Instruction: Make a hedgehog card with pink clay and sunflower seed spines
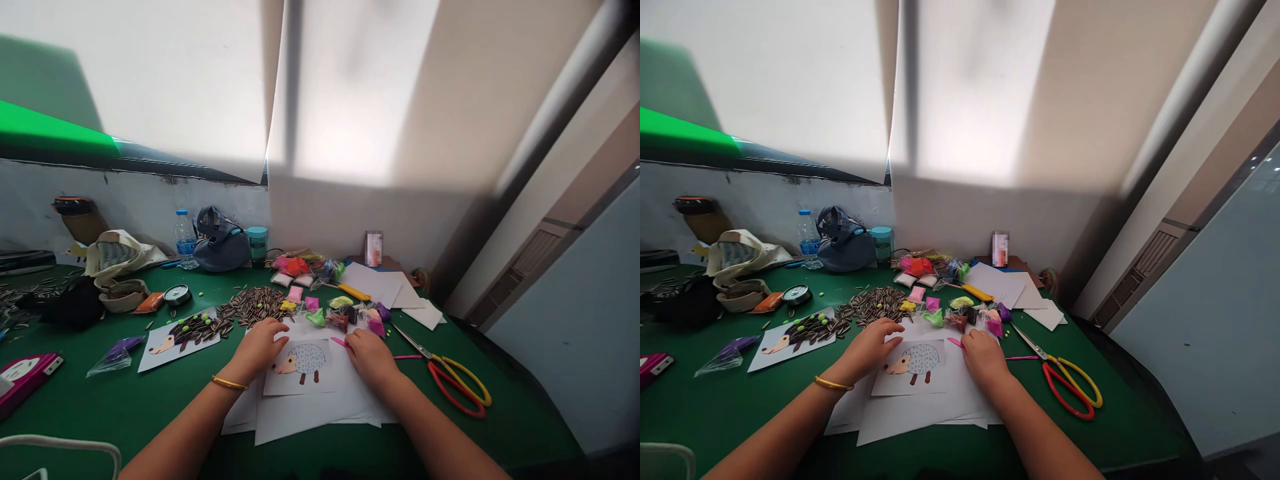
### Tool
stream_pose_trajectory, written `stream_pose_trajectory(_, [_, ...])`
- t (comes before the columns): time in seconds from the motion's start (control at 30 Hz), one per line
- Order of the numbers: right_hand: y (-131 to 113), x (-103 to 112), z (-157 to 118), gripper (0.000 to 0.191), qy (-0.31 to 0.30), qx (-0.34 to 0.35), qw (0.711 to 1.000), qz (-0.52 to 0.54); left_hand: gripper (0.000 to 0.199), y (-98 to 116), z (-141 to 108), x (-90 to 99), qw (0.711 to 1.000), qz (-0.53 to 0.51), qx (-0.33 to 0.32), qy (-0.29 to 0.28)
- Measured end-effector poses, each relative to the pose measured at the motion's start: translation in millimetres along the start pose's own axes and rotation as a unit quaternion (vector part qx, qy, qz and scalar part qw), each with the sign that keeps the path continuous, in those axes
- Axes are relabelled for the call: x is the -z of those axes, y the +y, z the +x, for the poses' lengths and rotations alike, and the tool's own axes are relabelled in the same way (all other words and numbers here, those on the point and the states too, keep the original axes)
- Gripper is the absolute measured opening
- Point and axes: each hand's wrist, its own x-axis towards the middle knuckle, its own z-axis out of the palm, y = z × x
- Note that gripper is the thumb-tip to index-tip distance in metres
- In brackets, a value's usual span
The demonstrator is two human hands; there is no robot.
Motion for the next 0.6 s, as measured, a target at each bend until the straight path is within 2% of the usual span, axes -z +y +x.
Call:
stream_pose_trajectory(0.23, [-5, -5, 2, 0.014, 0.009, -0.017, 1.000, -0.010, 0.021, -9, 1, -22.5, 1.000, 0.005, 0.019, -0.006])
stream_pose_trajectory(0.6, [0, -19, -5, 0.020, 0.079, -0.028, 0.992, 0.095, 0.013, -6, -4, -22.9, 1.000, 0.005, 0.010, 0.007])
